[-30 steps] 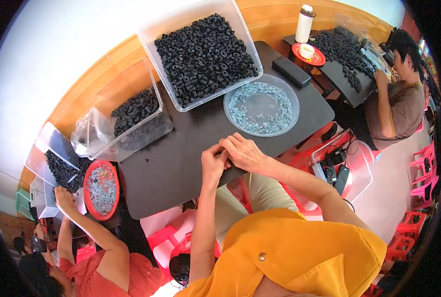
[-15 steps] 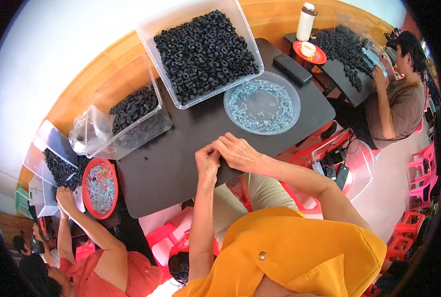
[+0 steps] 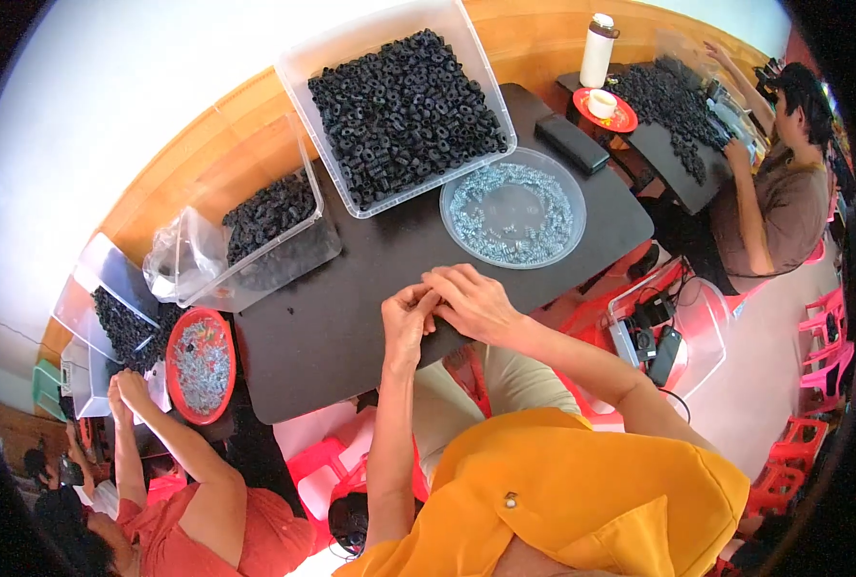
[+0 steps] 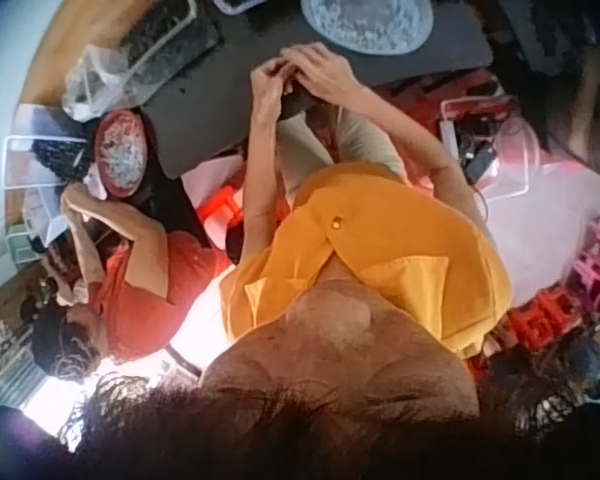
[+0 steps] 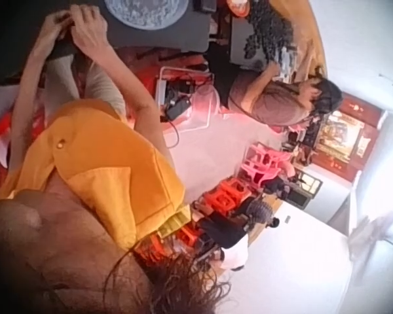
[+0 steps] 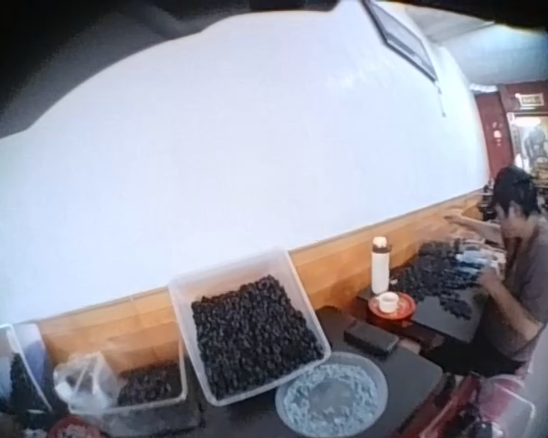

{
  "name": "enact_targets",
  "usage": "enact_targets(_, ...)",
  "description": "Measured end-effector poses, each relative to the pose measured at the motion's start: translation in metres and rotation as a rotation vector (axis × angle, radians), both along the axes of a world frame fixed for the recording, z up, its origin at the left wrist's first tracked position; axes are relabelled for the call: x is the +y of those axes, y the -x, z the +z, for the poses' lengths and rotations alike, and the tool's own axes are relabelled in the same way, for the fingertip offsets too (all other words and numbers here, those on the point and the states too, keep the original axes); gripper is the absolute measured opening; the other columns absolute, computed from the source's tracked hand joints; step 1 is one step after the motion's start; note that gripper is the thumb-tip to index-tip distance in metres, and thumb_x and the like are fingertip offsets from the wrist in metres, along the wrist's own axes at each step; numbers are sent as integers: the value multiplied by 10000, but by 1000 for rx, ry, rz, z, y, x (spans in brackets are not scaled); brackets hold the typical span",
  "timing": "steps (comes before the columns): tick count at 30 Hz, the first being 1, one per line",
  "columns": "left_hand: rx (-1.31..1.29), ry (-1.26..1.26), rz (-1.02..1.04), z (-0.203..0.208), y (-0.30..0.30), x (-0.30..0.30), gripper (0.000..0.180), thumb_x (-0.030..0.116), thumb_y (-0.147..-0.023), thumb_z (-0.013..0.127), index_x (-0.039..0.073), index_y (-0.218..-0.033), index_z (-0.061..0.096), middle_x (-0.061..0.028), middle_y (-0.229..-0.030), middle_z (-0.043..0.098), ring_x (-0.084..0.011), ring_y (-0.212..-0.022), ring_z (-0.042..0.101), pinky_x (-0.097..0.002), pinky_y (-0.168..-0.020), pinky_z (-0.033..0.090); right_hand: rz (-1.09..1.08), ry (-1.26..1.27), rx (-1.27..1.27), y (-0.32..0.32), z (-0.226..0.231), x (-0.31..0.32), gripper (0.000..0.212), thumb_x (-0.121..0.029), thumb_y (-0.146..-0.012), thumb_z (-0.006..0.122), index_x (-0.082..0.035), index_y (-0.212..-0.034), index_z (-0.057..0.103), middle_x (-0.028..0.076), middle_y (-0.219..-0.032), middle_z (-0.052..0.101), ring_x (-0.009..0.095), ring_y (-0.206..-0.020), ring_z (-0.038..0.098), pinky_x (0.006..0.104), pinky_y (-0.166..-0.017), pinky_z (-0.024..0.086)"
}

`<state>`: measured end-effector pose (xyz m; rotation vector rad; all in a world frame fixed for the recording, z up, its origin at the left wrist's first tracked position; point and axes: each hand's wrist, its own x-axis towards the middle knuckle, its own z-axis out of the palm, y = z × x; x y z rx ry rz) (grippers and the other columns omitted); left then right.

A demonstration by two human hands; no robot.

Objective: Sorting and inspecting small black plastic components from one bin into a tray and other containers.

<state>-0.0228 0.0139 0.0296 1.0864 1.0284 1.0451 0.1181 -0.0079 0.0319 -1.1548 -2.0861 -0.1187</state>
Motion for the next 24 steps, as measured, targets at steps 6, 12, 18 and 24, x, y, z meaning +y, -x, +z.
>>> enact_targets(6,42,-479,550,75,37,7,135,46,-821,588,37,-947,638,-66,-793,655,-32,-462,444,-158,-423,350,-118,22,197,-21,-3,-13,471,-160,-719,688,-18,-1119,483,134,-1023,529,313,-932,510,387,-808,443)
enact_targets(12,338,-842,931,148,102,52,204,23,-843,568,-51,-1031,593,-99,-837,652,-55,-518,501,-172,-415,373,-71,-22,133,-19,-12,-14,311,-130,-746,664,-22,-1003,525,104,-893,546,268,-811,523,345,-685,469)
enact_targets(18,661,-783,910,120,93,96,478,5,-773,620,-16,-1230,479,-155,-1147,539,-130,-617,563,-216,-497,463,-112,-70,149,-20,-18,-13,168,-87,-729,671,-39,-856,571,69,-756,543,235,-705,531,319,-584,464)
enact_targets(24,472,-852,541,88,19,78,324,-53,-763,588,19,-1079,577,-72,-931,576,-92,-556,536,-210,-485,441,-69,-28,134,-23,-19,-14,119,-84,-743,632,-42,-822,554,63,-715,496,229,-680,506,321,-579,453)
